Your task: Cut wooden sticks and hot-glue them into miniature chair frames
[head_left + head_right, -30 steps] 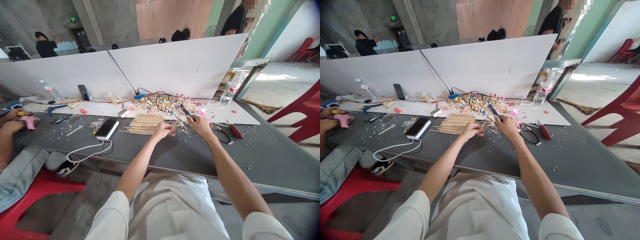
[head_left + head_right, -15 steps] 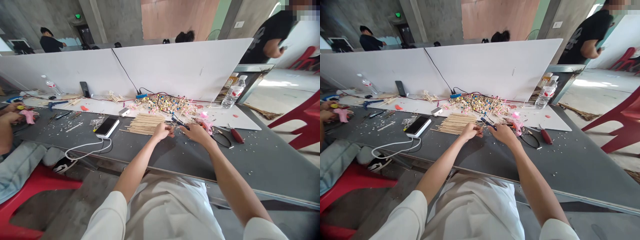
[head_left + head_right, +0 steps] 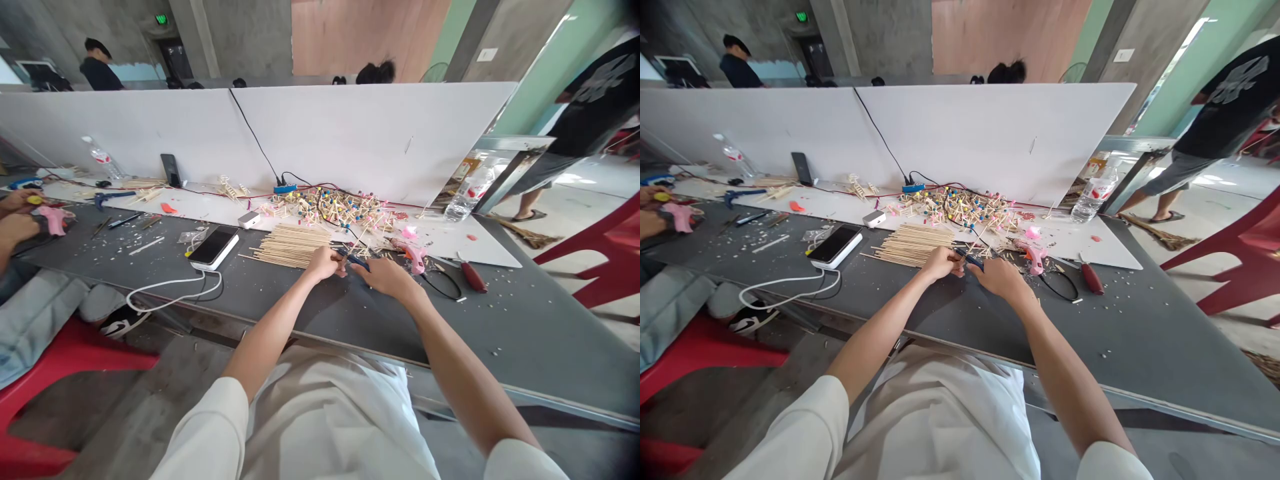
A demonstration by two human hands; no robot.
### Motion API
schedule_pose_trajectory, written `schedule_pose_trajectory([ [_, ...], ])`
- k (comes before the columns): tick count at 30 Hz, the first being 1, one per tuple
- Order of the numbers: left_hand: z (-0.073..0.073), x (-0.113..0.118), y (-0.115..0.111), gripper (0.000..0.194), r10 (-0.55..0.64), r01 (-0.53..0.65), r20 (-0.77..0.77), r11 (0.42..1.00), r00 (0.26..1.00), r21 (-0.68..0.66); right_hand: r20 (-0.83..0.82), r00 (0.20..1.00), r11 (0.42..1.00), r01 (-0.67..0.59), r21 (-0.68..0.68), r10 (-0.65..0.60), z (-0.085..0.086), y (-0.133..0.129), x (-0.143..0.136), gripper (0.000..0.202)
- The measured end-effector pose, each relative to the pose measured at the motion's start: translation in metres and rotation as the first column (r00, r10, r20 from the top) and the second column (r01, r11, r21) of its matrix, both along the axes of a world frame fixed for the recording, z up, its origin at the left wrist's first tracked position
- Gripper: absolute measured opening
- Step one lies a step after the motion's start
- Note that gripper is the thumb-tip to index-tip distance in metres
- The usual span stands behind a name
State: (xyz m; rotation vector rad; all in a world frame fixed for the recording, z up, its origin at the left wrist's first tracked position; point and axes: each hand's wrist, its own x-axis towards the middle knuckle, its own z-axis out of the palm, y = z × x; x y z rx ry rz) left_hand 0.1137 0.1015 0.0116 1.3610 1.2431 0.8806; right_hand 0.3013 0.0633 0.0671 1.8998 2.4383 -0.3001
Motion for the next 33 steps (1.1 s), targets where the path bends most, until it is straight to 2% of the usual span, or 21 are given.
schedule_pose_trajectory([
  [12, 0.008, 0.001, -0.007, 0.013, -0.027, 0.024, -0.132, 0.999, 0.991, -0.024, 0.084, 0.995, 0.998, -0.048, -0.036, 0.051, -0.014, 0.009, 0.002, 0.05],
  [22, 0.009, 0.002, -0.01, 0.018, -0.051, 0.046, -0.109, 0.998, 0.993, -0.049, 0.081, 0.995, 0.997, -0.053, -0.052, 0.057, -0.02, 0.013, 0.005, 0.046],
  [33, 0.007, 0.002, -0.01, 0.013, -0.039, 0.031, -0.103, 0.997, 0.994, -0.071, 0.112, 0.992, 0.996, -0.045, -0.071, 0.053, -0.025, 0.018, 0.004, 0.049],
])
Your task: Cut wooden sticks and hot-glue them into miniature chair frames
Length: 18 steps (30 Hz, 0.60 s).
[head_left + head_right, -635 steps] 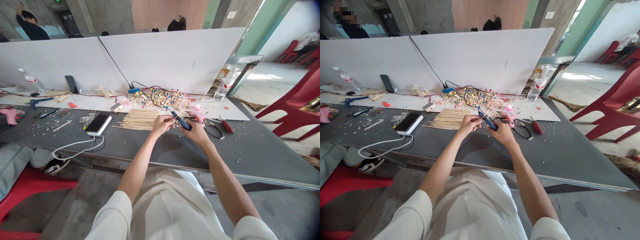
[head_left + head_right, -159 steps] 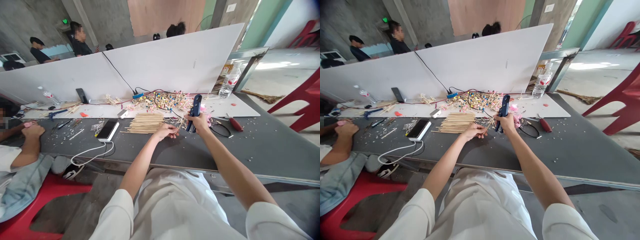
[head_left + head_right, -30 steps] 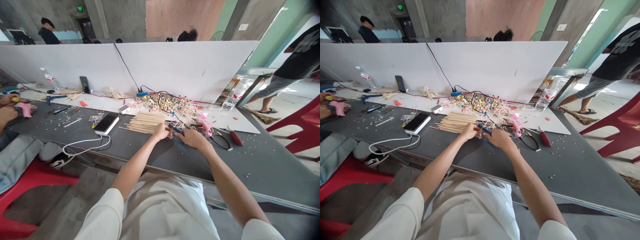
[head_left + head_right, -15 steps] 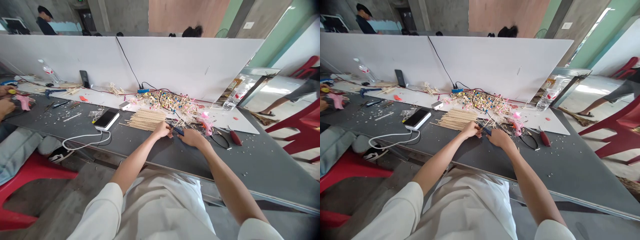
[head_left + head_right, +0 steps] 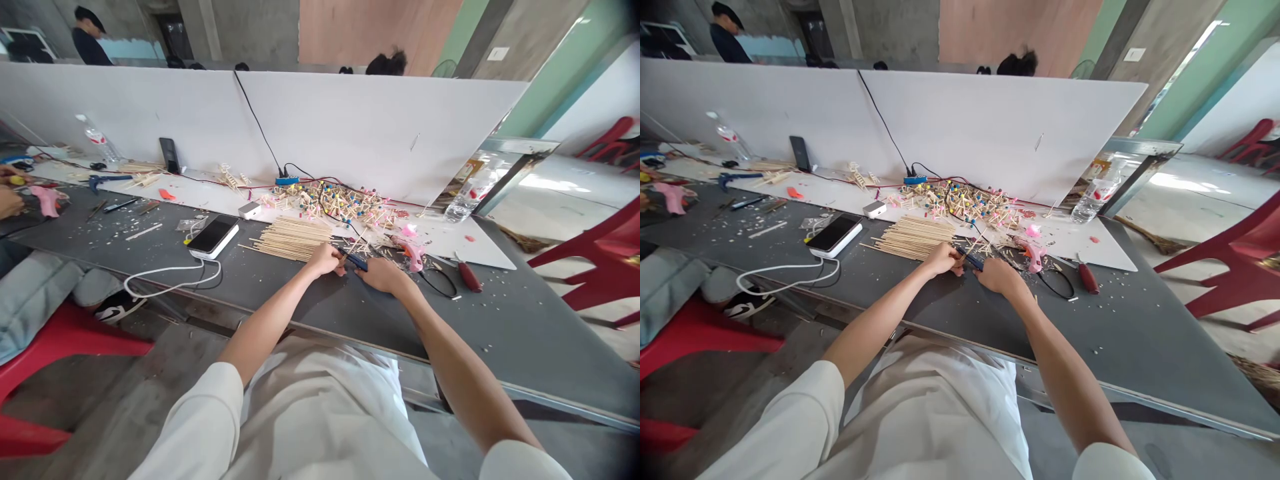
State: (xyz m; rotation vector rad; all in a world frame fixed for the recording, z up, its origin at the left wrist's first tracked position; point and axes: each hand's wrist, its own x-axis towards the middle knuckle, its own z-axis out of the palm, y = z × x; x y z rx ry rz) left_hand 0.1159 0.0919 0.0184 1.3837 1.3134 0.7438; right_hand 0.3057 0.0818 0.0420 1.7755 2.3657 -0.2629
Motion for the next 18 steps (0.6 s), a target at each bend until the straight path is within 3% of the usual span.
schedule_pose_trajectory([
  [7, -0.002, -0.001, 0.004, 0.015, -0.01, 0.014, 0.063, 0.998, 0.998, -0.056, -0.02, 1.0, 1.0, -0.01, -0.029, 0.01, 0.006, -0.001, 0.0, 0.048],
  [12, -0.001, -0.002, 0.006, 0.021, -0.01, 0.011, 0.046, 1.0, 0.999, -0.012, -0.101, 0.994, 0.998, 0.027, -0.062, -0.033, 0.009, 0.0, 0.004, 0.048],
  [15, 0.003, -0.004, 0.004, 0.024, -0.022, 0.028, -0.048, 0.994, 0.999, 0.11, -0.179, 0.98, 0.993, 0.064, -0.098, -0.081, 0.012, -0.001, 0.008, 0.047],
  [18, 0.007, -0.006, 0.002, 0.033, 0.043, 0.04, -0.218, 0.932, 0.975, 0.36, -0.21, 0.972, 0.991, 0.089, -0.104, -0.109, 0.014, -0.001, 0.012, 0.049],
])
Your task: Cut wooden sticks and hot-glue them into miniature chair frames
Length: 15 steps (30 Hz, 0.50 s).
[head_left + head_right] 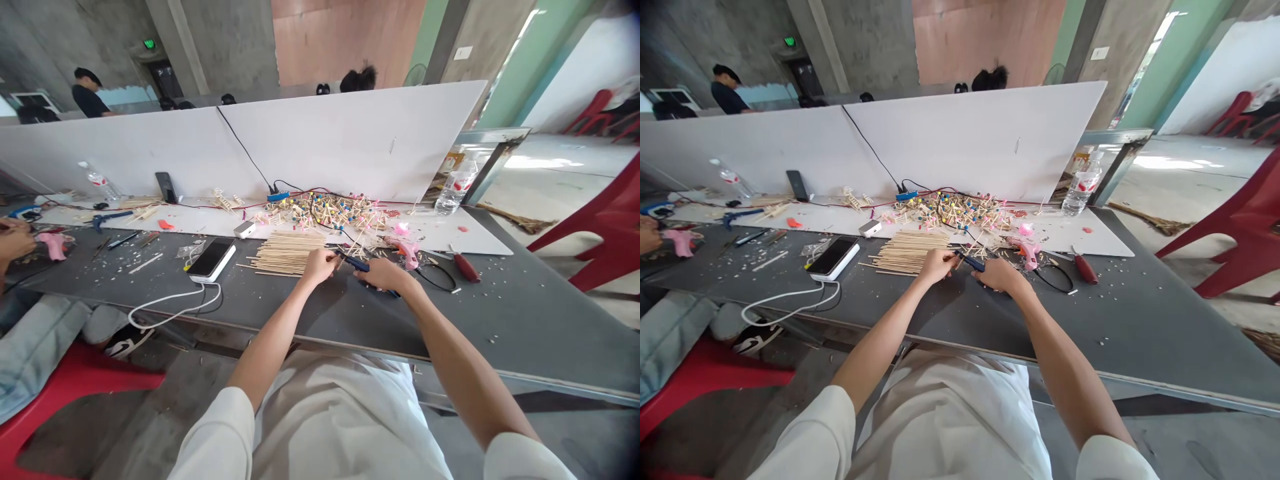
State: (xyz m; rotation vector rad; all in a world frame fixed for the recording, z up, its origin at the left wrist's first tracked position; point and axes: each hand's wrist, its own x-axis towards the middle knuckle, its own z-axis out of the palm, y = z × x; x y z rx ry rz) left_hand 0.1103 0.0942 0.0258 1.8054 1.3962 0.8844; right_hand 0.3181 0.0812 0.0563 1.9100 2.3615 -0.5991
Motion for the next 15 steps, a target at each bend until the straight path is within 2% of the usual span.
schedule_pose_trajectory([
  [2, 0.002, -0.001, 0.0, 0.035, 0.051, -0.041, -0.073, 0.99, 0.996, 0.133, 0.001, 1.0, 1.0, 0.017, -0.001, -0.017, 0.001, 0.002, 0.004, 0.052],
  [5, 0.0, -0.002, 0.002, 0.029, 0.078, -0.036, -0.176, 0.973, 0.981, 0.228, 0.005, 0.999, 0.999, 0.039, 0.038, -0.039, 0.001, 0.005, 0.012, 0.053],
  [11, -0.006, 0.002, 0.002, 0.009, -0.102, 0.185, -0.365, 0.962, 0.925, 0.199, -0.053, 0.997, 0.98, 0.07, 0.189, -0.061, -0.002, 0.008, 0.015, 0.05],
  [13, -0.004, 0.003, 0.0, 0.011, -0.075, 0.169, -0.372, 0.959, 0.925, 0.226, -0.076, 0.996, 0.975, 0.067, 0.212, -0.052, -0.002, 0.007, 0.01, 0.048],
  [15, -0.001, 0.003, -0.003, 0.022, -0.017, 0.119, -0.337, 0.951, 0.941, 0.285, -0.089, 0.995, 0.967, 0.062, 0.246, -0.041, -0.003, 0.005, 0.004, 0.046],
])
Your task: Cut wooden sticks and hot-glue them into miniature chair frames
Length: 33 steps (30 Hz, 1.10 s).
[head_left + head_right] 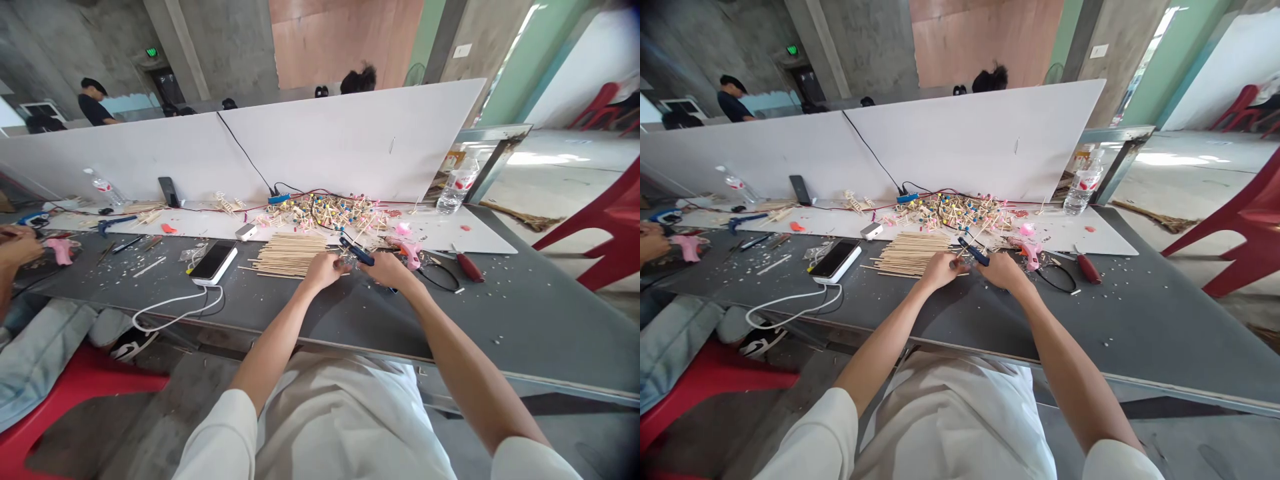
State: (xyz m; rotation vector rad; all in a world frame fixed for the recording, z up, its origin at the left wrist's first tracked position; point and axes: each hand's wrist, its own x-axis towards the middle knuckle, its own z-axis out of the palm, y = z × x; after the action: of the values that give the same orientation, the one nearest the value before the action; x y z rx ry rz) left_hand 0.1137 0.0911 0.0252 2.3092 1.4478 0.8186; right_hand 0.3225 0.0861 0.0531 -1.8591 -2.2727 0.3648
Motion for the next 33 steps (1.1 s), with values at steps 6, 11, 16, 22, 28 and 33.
schedule_pose_trajectory([
  [6, 0.003, 0.0, -0.004, 0.037, 0.035, -0.042, 0.059, 0.992, 0.998, 0.123, 0.02, 1.0, 0.999, 0.008, 0.036, -0.009, 0.001, -0.005, -0.01, 0.045],
  [11, 0.0, 0.001, -0.003, 0.042, 0.031, -0.045, 0.101, 0.99, 0.994, 0.132, 0.015, 1.0, 0.997, -0.004, 0.083, 0.003, 0.003, -0.008, -0.011, 0.044],
  [16, 0.001, 0.001, -0.004, 0.041, 0.036, -0.05, 0.107, 0.99, 0.994, 0.132, 0.004, 1.0, 0.997, 0.0, 0.075, 0.0, 0.003, -0.009, -0.011, 0.044],
  [22, 0.001, 0.003, -0.005, 0.035, 0.067, -0.083, 0.133, 0.989, 0.989, 0.12, 0.003, 1.0, 0.996, 0.009, 0.083, -0.01, 0.004, -0.012, -0.013, 0.043],
  [28, -0.001, 0.003, -0.003, 0.042, 0.043, -0.068, 0.33, 0.996, 0.943, 0.065, -0.033, 0.999, 0.992, 0.019, 0.128, -0.015, 0.005, -0.017, -0.015, 0.04],
  [33, 0.001, 0.0, -0.002, 0.045, 0.005, 0.002, 0.49, 1.0, 0.872, -0.013, -0.102, 0.995, 0.986, 0.004, 0.166, 0.013, 0.006, -0.021, -0.017, 0.035],
])
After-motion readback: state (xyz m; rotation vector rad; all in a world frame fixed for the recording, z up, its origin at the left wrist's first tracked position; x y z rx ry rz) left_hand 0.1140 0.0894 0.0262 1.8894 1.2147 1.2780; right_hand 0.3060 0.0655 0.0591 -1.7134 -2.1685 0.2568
